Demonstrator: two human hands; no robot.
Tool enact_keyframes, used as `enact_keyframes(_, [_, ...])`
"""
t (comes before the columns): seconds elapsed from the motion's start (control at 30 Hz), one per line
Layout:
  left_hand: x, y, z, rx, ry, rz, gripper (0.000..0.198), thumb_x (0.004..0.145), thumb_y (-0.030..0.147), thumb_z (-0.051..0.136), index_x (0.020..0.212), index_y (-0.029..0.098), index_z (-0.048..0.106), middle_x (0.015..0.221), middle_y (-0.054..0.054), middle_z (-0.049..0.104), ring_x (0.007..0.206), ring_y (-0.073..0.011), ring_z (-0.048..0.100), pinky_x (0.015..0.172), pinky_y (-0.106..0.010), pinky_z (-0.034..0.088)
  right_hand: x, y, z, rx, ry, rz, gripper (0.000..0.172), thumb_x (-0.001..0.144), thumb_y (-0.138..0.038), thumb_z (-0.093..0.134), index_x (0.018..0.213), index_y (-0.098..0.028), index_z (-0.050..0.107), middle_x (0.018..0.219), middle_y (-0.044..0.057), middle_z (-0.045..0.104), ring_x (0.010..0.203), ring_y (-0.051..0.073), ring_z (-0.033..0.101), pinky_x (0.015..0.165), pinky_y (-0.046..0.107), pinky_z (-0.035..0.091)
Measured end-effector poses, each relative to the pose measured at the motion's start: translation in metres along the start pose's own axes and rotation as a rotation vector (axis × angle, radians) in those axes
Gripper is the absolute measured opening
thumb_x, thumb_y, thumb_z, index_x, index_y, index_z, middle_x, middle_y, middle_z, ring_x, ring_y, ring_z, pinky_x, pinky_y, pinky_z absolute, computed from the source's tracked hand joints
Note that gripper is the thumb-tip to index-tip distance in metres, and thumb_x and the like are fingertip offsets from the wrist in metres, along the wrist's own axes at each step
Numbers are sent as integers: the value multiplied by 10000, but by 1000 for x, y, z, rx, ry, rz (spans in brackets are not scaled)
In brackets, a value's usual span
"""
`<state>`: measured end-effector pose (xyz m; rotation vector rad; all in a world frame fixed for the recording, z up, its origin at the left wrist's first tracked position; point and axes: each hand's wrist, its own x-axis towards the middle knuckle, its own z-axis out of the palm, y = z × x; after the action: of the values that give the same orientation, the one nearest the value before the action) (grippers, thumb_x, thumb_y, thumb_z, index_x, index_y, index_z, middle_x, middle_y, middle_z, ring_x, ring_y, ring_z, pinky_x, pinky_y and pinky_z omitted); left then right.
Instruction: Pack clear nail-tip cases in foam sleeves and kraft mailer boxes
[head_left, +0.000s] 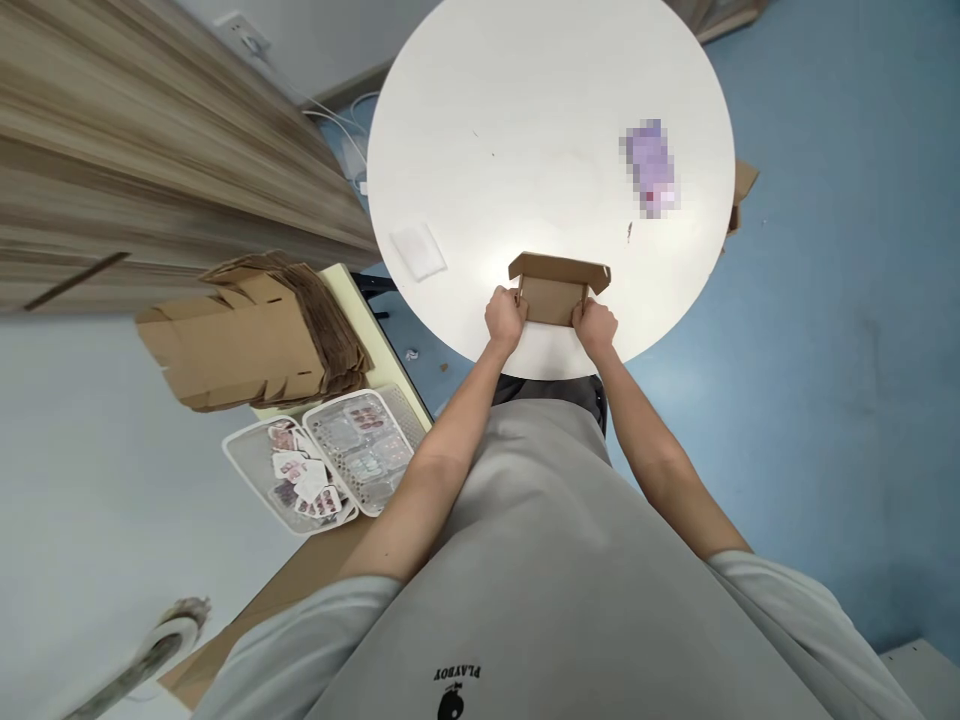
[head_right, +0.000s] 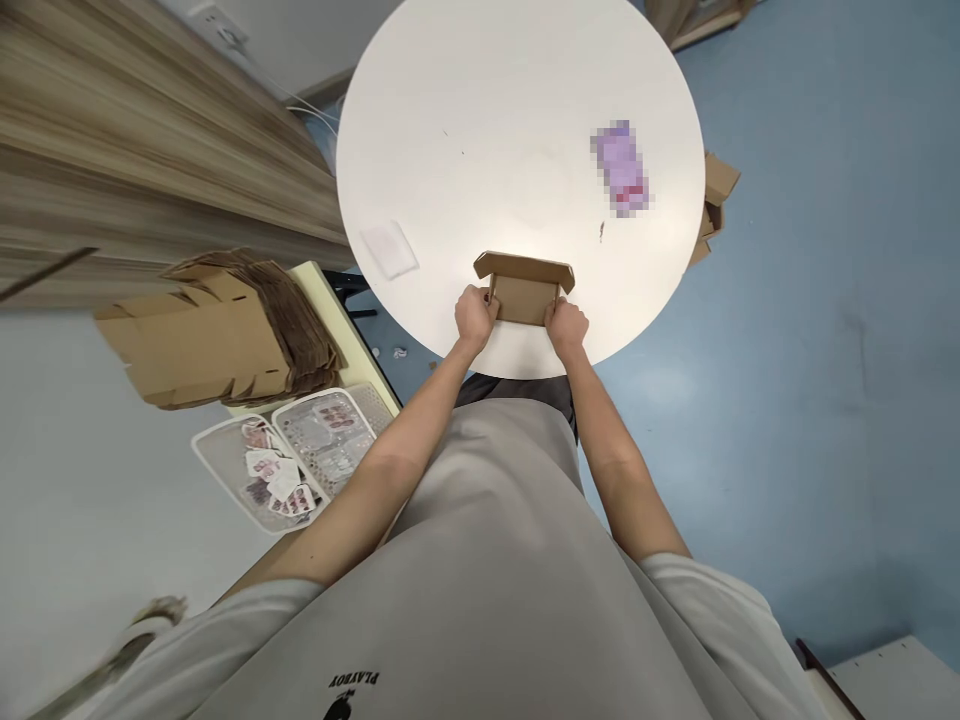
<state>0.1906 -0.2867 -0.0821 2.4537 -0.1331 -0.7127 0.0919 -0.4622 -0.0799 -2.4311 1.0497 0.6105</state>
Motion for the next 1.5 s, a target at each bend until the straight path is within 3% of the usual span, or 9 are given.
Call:
enact_keyframes(0.2, [18, -17, -31, -143, 96, 16, 180, 1032, 269, 653, 1144, 193, 773, 1224, -145, 759, 1124, -323, 731, 1088, -455, 538, -6, 2, -21, 2, 73, 64, 633, 1147, -727, 425, 994, -185, 714, 1023, 211, 806, 989, 373, 768, 901, 439, 541])
enact_keyframes(0.33, [59, -52, -81, -151, 445, -236, 408, 1028, 301, 709, 1400, 154, 629, 1501, -221, 645, 1498, -380, 562, 1291, -528, 426, -33, 18, -37, 74, 121, 100, 658, 1161, -731, 350, 954, -218, 706, 960, 165, 797, 914, 337, 750, 863, 415, 520])
enact_keyframes(0.43, [96, -71, -108, -137, 504, -468, 599, 965, 403, 844, 1418, 138, 555, 1558, -280, 577, 1548, -461, 514, 1280, -611, 437, -57, 28, -45, 107, 136, 131, 622, 1166, -691, 359, 944, -231, 714, 987, 160, 810, 908, 328, 749, 837, 405, 512])
enact_keyframes(0.57, [125, -80, -112, -134, 500, -517, 837, 797, 330, 1010, 1431, 134, 499, 1560, -310, 546, 1532, -494, 525, 1284, -644, 441, -83, 33, -50, 124, 148, 144, 552, 1164, -626, 385, 983, -232, 727, 1040, 162, 833, 947, 327, 766, 826, 394, 511])
enact_keyframes(0.73, [130, -86, -109, -224, 476, -340, 754, 820, 267, 982, 1408, 241, 511, 1516, -189, 545, 1476, -405, 602, 1240, -590, 523, -97, 23, -53, 155, 146, 93, 565, 1167, -601, 341, 1019, -226, 738, 1079, 168, 845, 986, 335, 782, 859, 407, 523])
enact_keyframes(0.9, [100, -104, -120, -317, 404, -247, 602, 868, 167, 825, 1414, 226, 579, 1444, -142, 669, 1384, -282, 677, 1221, -466, 547, -96, 2, -50, 182, 52, -28, 481, 1170, -525, 395, 1051, -227, 753, 1089, 139, 853, 939, 306, 785, 837, 374, 513])
enact_keyframes(1.1, [10, -120, -94, -454, 163, -215, 571, 783, 218, 755, 1351, 189, 715, 1461, -154, 758, 1364, -300, 720, 1142, -433, 598, -89, -32, -30, 327, -73, -237, 361, 1144, -460, 520, 1013, -231, 767, 1044, 98, 866, 897, 270, 787, 862, 370, 551])
enact_keyframes(1.33, [-79, -98, -53, -841, -24, -355, 667, 710, 485, 878, 1301, 234, 698, 1284, -121, 805, 1119, -274, 785, 905, -375, 643, -93, -60, 13, 857, -545, -135, 454, 916, -661, 855, 862, -219, 767, 909, 76, 865, 734, 244, 824, 708, 355, 666])
enact_keyframes(1.5, [-97, -70, -38, -941, -99, -315, 638, 693, 510, 939, 1188, 271, 615, 1153, -70, 805, 967, -237, 791, 801, -352, 634, -100, -55, 21, 1101, -349, -73, 527, 852, -747, 851, 935, -231, 787, 934, 56, 858, 912, 275, 837, 854, 442, 729])
